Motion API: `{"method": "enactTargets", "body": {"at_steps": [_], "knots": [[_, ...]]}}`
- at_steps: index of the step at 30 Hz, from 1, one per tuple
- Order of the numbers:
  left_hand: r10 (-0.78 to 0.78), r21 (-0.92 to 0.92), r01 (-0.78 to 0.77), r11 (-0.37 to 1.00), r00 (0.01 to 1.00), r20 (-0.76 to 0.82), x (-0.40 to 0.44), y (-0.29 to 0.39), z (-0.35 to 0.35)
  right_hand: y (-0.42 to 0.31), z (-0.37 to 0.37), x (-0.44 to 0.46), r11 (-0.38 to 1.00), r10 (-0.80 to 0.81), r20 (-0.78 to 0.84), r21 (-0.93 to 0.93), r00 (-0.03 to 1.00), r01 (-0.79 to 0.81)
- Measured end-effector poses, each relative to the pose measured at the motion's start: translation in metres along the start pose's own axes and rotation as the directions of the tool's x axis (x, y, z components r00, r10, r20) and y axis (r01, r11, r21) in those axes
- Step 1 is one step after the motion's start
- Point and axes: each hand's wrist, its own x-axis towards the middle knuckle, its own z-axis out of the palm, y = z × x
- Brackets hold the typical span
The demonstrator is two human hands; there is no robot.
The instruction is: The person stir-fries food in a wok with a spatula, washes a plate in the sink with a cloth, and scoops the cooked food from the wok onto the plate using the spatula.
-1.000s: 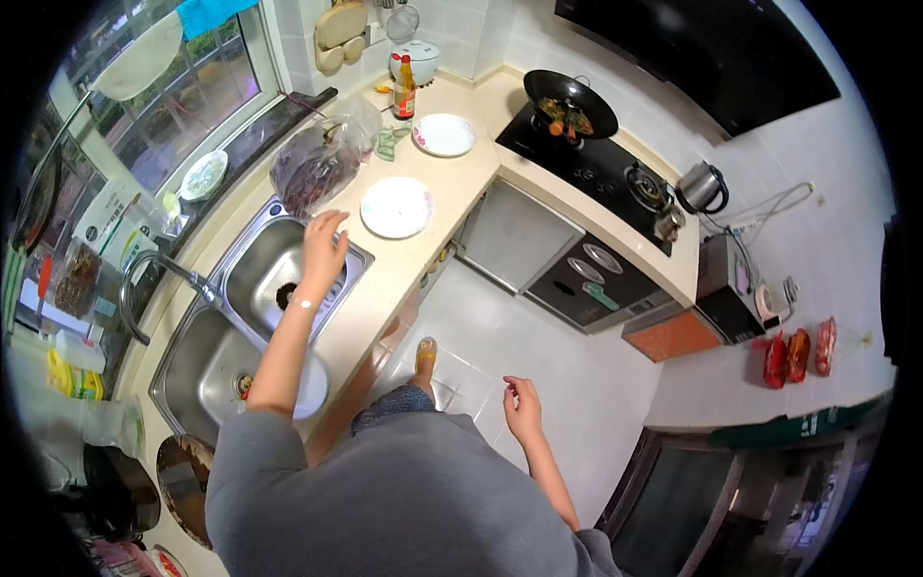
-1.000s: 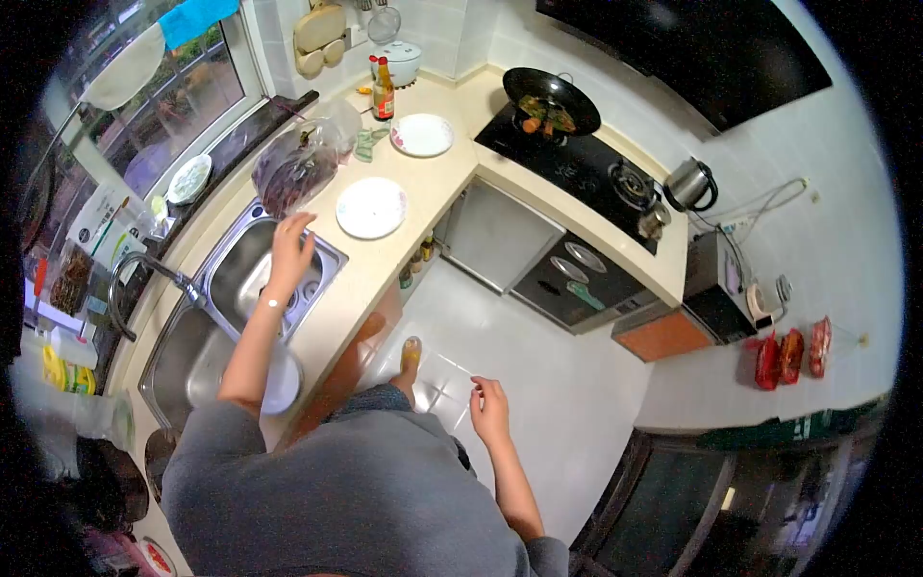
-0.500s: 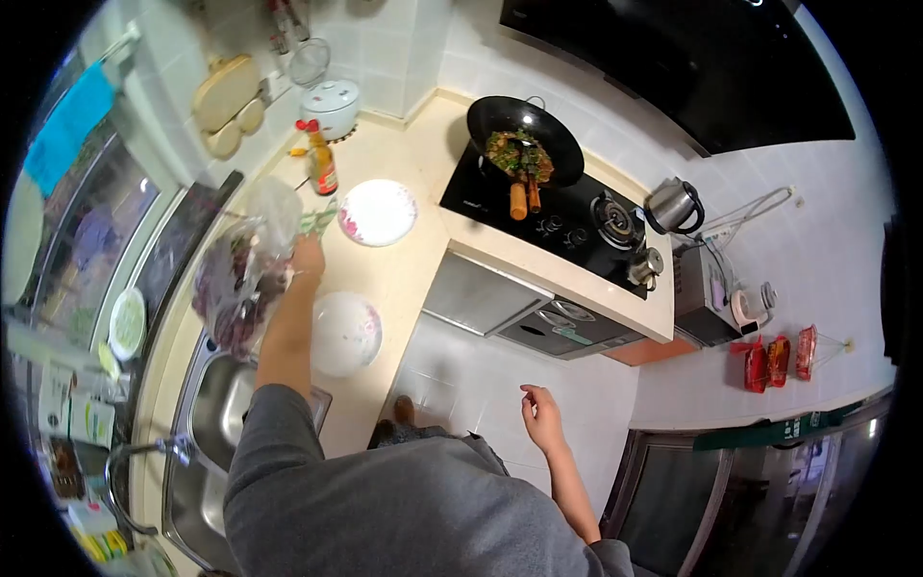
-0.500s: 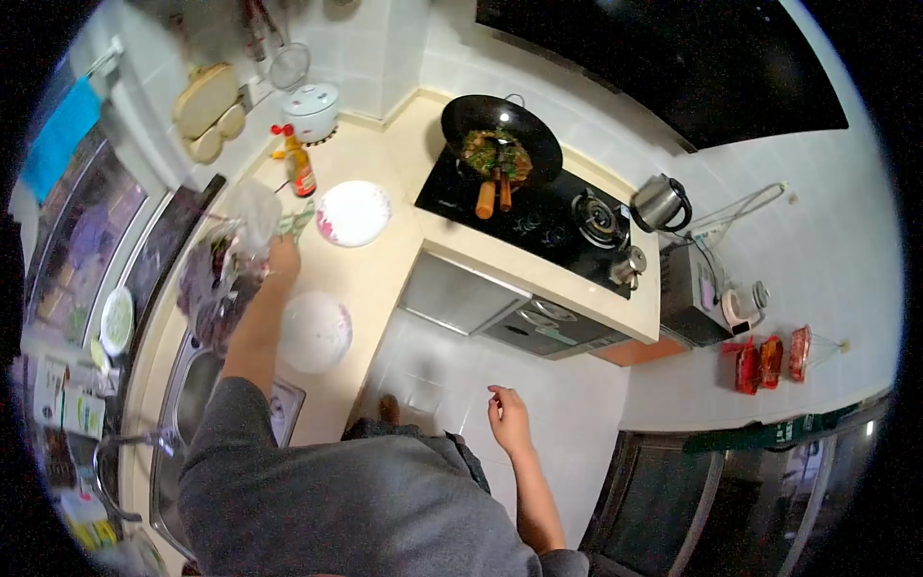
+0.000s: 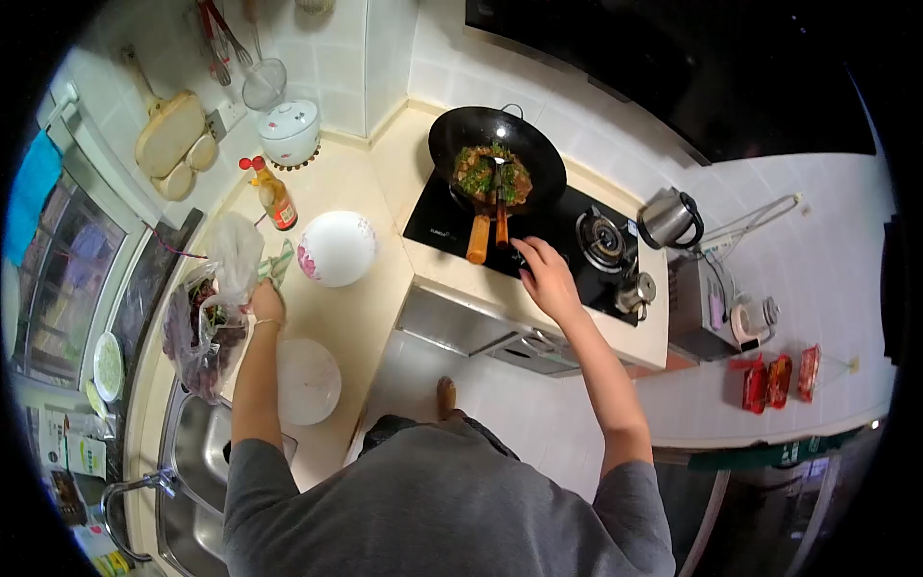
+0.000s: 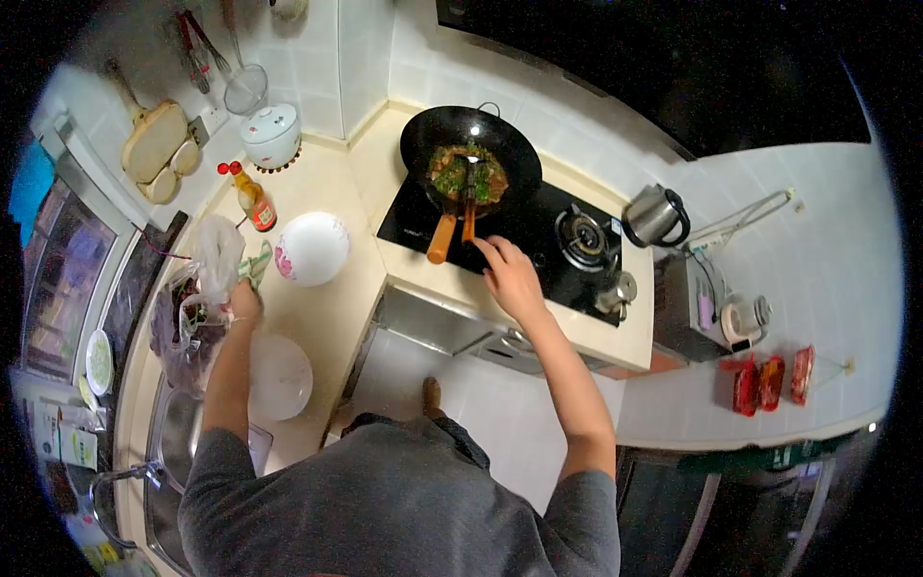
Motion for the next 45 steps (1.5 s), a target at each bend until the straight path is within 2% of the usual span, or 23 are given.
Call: {"method": "enactTargets", "body": {"at_steps": [2,3,6,7,8,9,11,12,13,15,17,18,23,26,28,29,32,35,37,39,41,43,45], "knots": [[-0.012,-0.123,0.01,0.992,1.0,-0.014,-0.001,-0.003,-0.002,0.021,0.013,0.026,0.998,-0.057,0.089,-0.035,0.994,0.061],[-0.066,-0.161,0.076,0.984,0.996,0.067,-0.001,-0.005,-0.001,0.037,0.027,0.033,0.994,-0.102,0.109,-0.034,0.989,0.106],[-0.09,-0.193,0.078,0.978,0.994,-0.054,-0.039,0.035,-0.06,0.061,0.05,0.045,0.985,-0.167,0.175,-0.01,0.97,0.171],[-0.081,-0.236,0.049,0.97,0.989,-0.126,-0.05,0.045,-0.076,0.067,0.054,0.05,0.975,-0.223,0.109,0.016,0.969,0.222],[-0.072,-0.276,0.016,0.961,0.978,-0.196,-0.062,0.054,-0.086,0.072,0.047,0.056,0.968,-0.25,0.135,0.006,0.959,0.251],[-0.089,-0.274,0.033,0.961,0.977,-0.194,-0.073,0.055,-0.091,0.078,0.039,0.065,0.961,-0.274,0.159,-0.004,0.948,0.278],[-0.128,-0.262,0.056,0.963,0.954,-0.269,-0.1,0.051,-0.094,0.102,0.039,0.078,0.963,-0.266,0.064,-0.026,0.962,0.268],[-0.135,-0.258,0.065,0.964,0.956,-0.261,-0.113,0.056,-0.102,0.107,0.026,0.087,0.981,-0.196,0.048,-0.001,0.979,0.196],[-0.173,-0.305,0.092,0.948,0.953,-0.249,-0.124,0.062,-0.11,0.121,0.021,0.091,0.984,-0.174,0.056,-0.018,0.983,0.176],[-0.213,-0.348,0.123,0.929,0.949,-0.231,-0.141,0.075,-0.121,0.14,0.005,0.099,0.986,-0.146,-0.036,0.077,0.989,0.148],[-0.358,-0.528,0.221,0.82,0.918,-0.172,-0.151,0.091,-0.13,0.134,-0.034,0.101,0.981,-0.148,-0.009,0.123,0.989,0.148],[-0.415,-0.558,0.281,0.781,0.901,-0.126,-0.154,0.101,-0.137,0.128,-0.049,0.096,0.987,-0.143,0.015,0.074,0.99,0.142],[-0.409,-0.604,0.248,0.757,0.901,-0.142,-0.143,0.121,-0.13,0.11,-0.04,0.074,0.985,-0.164,0.07,0.074,0.984,0.159],[-0.377,-0.698,0.182,0.692,0.916,-0.135,-0.124,0.135,-0.127,0.124,-0.004,0.086,0.99,-0.12,0.012,0.082,0.993,0.118],[-0.334,-0.685,0.161,0.711,0.934,-0.127,-0.118,0.144,-0.129,0.128,-0.009,0.1,0.986,-0.108,-0.066,0.121,0.992,0.115],[-0.29,-0.671,0.135,0.729,0.949,-0.123,-0.114,0.148,-0.131,0.127,-0.016,0.102,0.991,-0.028,-0.102,0.128,0.994,0.041],[-0.28,-0.695,0.129,0.707,0.954,-0.108,-0.11,0.156,-0.132,0.115,-0.026,0.104,0.987,0.002,-0.099,0.157,0.995,0.013],[-0.266,-0.717,0.122,0.686,0.959,-0.092,-0.11,0.16,-0.134,0.122,0.007,0.098,0.991,-0.093,-0.023,0.093,0.995,0.095],[-0.254,-0.725,0.105,0.681,0.962,-0.1,-0.106,0.158,-0.135,0.114,0.013,0.082,0.978,-0.21,0.045,0.004,0.977,0.21],[-0.247,-0.7,0.111,0.705,0.964,-0.095,-0.109,0.155,-0.134,0.095,0.003,0.061,0.979,-0.197,0.15,-0.028,0.969,0.203],[-0.249,-0.712,0.121,0.692,0.965,-0.078,-0.108,0.155,-0.135,0.087,0.0,0.046,0.964,-0.236,0.176,-0.085,0.956,0.253],[-0.25,-0.72,0.139,0.68,0.967,-0.05,-0.109,0.159,-0.139,0.092,0.012,0.045,0.971,-0.216,0.166,-0.07,0.962,0.23],[-0.242,-0.727,0.153,0.669,0.97,-0.018,-0.104,0.167,-0.145,0.099,0.018,0.064,0.983,-0.18,0.073,-0.032,0.981,0.183]]}}
